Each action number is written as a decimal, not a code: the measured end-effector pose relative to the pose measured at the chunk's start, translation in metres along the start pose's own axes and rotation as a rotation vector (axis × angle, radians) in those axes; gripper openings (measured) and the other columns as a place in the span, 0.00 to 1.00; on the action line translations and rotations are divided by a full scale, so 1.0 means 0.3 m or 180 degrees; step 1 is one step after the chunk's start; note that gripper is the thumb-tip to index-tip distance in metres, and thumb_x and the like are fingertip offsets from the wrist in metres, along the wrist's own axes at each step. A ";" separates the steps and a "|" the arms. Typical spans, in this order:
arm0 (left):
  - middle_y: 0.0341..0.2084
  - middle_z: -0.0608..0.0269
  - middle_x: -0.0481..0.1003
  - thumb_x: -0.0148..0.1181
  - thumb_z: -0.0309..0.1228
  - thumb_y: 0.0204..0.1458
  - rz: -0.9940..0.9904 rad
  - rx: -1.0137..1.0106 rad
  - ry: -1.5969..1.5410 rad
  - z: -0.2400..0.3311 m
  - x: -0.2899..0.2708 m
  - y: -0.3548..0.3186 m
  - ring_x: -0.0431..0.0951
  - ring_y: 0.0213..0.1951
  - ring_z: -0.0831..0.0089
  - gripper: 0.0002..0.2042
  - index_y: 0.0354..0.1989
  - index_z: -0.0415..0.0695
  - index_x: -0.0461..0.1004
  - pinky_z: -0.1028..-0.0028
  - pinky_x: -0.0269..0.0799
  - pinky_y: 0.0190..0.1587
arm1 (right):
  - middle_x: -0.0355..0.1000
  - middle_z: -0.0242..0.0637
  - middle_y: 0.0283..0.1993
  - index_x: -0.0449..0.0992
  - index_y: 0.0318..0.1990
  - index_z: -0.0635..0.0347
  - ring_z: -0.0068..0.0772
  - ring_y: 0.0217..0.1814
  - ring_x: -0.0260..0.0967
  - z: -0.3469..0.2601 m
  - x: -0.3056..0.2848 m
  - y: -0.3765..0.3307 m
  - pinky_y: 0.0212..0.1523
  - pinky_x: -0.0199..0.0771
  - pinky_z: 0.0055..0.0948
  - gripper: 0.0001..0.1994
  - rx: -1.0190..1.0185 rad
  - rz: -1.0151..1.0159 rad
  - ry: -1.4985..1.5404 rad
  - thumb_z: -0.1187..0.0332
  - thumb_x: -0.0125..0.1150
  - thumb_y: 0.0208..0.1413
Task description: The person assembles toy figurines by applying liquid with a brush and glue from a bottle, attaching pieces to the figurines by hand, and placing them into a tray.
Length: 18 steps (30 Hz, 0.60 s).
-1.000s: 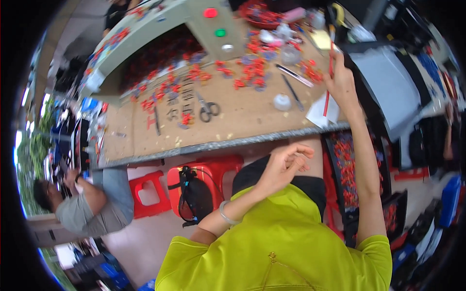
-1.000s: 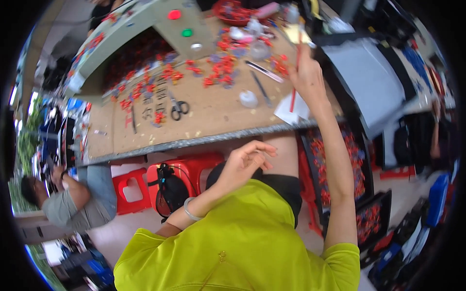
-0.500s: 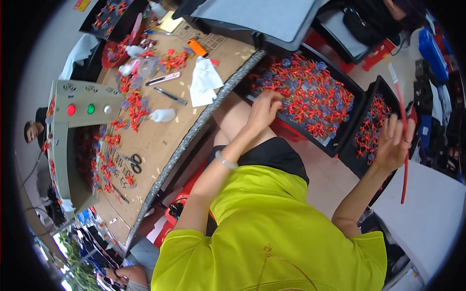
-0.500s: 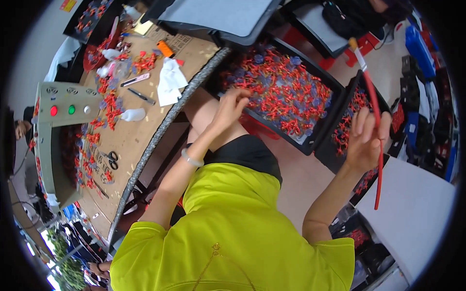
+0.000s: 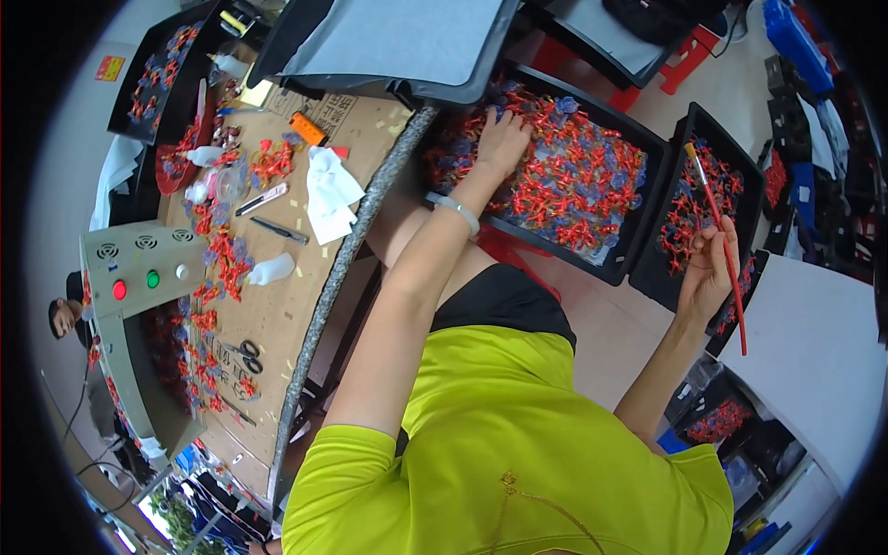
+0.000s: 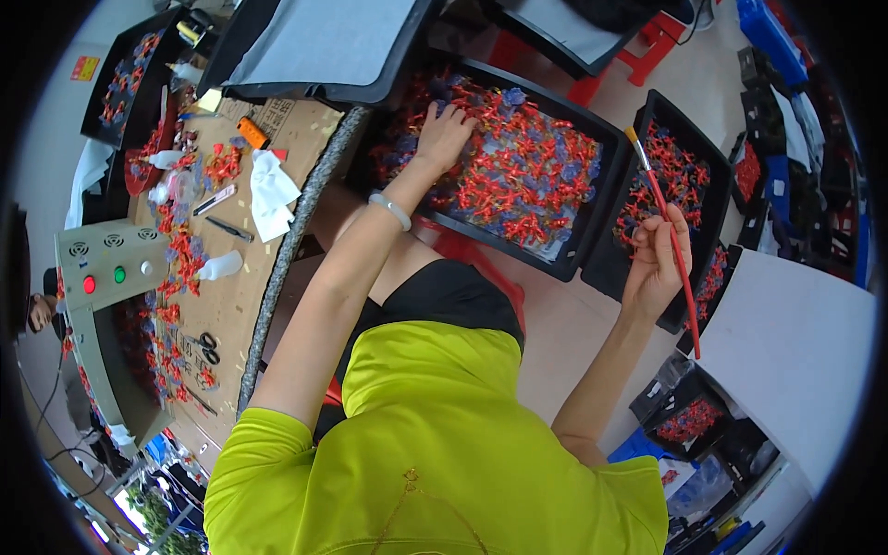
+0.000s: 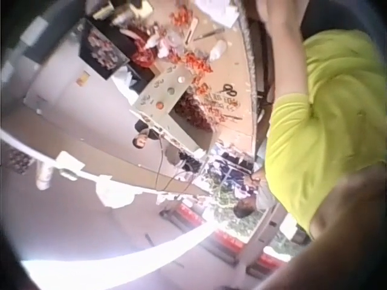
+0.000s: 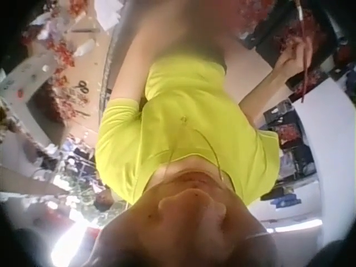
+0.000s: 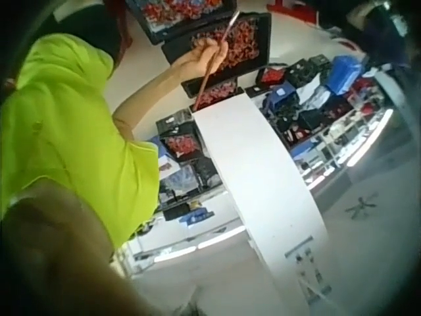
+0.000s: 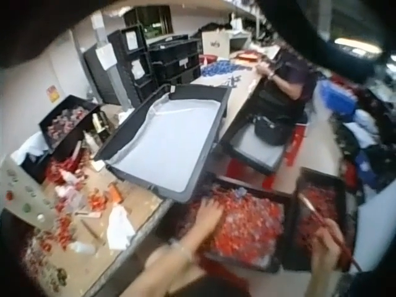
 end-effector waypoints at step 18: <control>0.44 0.60 0.69 0.71 0.19 0.32 0.2005 -0.1549 -0.4403 0.073 -0.523 -0.747 0.73 0.43 0.74 0.30 0.50 0.41 0.71 0.78 0.72 0.45 | 0.71 0.45 0.31 0.72 0.37 0.69 0.30 0.27 0.69 0.104 0.464 -0.144 0.29 0.70 0.25 0.15 0.0060 -0.1685 -0.0411 0.62 0.52 0.60</control>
Point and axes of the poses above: each hand's wrist, its own y-axis towards the middle knuckle, its own x-axis out of the palm, z = x × y, the point moved 1 cm from there along y, towards the middle knuckle
